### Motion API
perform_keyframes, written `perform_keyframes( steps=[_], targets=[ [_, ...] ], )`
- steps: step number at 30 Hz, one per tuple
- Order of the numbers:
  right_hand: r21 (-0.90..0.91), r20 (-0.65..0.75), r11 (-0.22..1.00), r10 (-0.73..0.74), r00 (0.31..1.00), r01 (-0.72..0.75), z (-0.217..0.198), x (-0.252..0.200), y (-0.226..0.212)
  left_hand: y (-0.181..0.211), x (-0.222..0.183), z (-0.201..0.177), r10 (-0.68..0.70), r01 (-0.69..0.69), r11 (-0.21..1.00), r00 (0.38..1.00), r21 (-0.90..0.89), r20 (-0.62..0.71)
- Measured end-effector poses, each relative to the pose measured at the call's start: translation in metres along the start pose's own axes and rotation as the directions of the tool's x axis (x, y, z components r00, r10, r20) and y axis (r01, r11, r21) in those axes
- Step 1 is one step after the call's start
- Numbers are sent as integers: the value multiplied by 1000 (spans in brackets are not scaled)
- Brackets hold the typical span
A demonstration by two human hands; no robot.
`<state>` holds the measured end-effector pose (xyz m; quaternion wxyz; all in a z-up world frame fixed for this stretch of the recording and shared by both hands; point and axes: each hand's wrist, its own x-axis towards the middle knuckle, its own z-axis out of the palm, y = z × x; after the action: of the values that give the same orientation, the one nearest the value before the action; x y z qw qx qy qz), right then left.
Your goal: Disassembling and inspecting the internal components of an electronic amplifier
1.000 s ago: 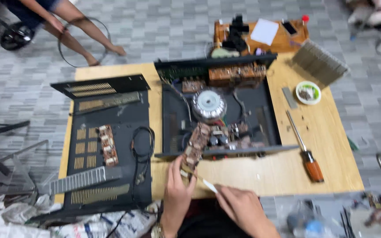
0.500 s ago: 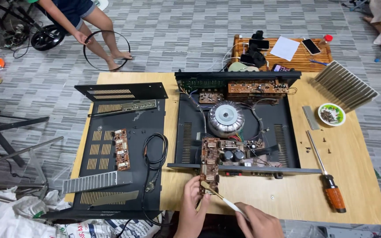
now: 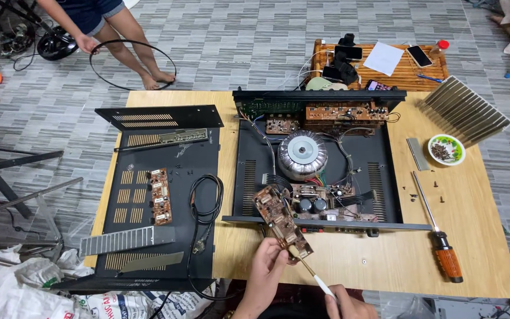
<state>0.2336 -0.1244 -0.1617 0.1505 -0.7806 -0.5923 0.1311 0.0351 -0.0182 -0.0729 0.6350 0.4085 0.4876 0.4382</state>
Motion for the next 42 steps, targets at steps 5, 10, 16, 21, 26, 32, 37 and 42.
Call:
perform_keyframes(
  steps=[5, 10, 16, 21, 26, 32, 37, 42],
  targets=[
    [56, 88, 998, -1, 996, -4, 3, 4, -2, -1, 4, 5, -35, 35, 997, 999, -63, 2],
    [55, 268, 998, -5, 963, -10, 1, 8, 2, 2, 5, 8, -44, 43, 996, 999, -76, -7],
    [187, 53, 982, -13, 999, 2, -11, 6, -10, 5, 2, 9, -9, 9, 1000, 1000, -25, -14],
    [136, 165, 968, -230, 959, 209, -17, 25, -15, -10, 0, 8, 41, -40, 999, 999, 13, -9],
    [100, 153, 961, -270, 951, 257, -19, 18, -3, -2, 2, 5, 152, -150, 985, 988, 81, -14],
    [163, 110, 948, -292, 950, 273, -49, 22, -9, 8, -1, 5, 153, -155, 985, 988, 78, 30],
    [194, -63, 902, -382, 922, 386, -76, 42, -40, 19, -11, 13, 109, -119, 983, 991, 140, 78],
    [104, -211, 866, -461, 862, 489, -97, 61, -72, 19, -11, 16, 303, -341, 887, 939, 311, 164]
  ],
)
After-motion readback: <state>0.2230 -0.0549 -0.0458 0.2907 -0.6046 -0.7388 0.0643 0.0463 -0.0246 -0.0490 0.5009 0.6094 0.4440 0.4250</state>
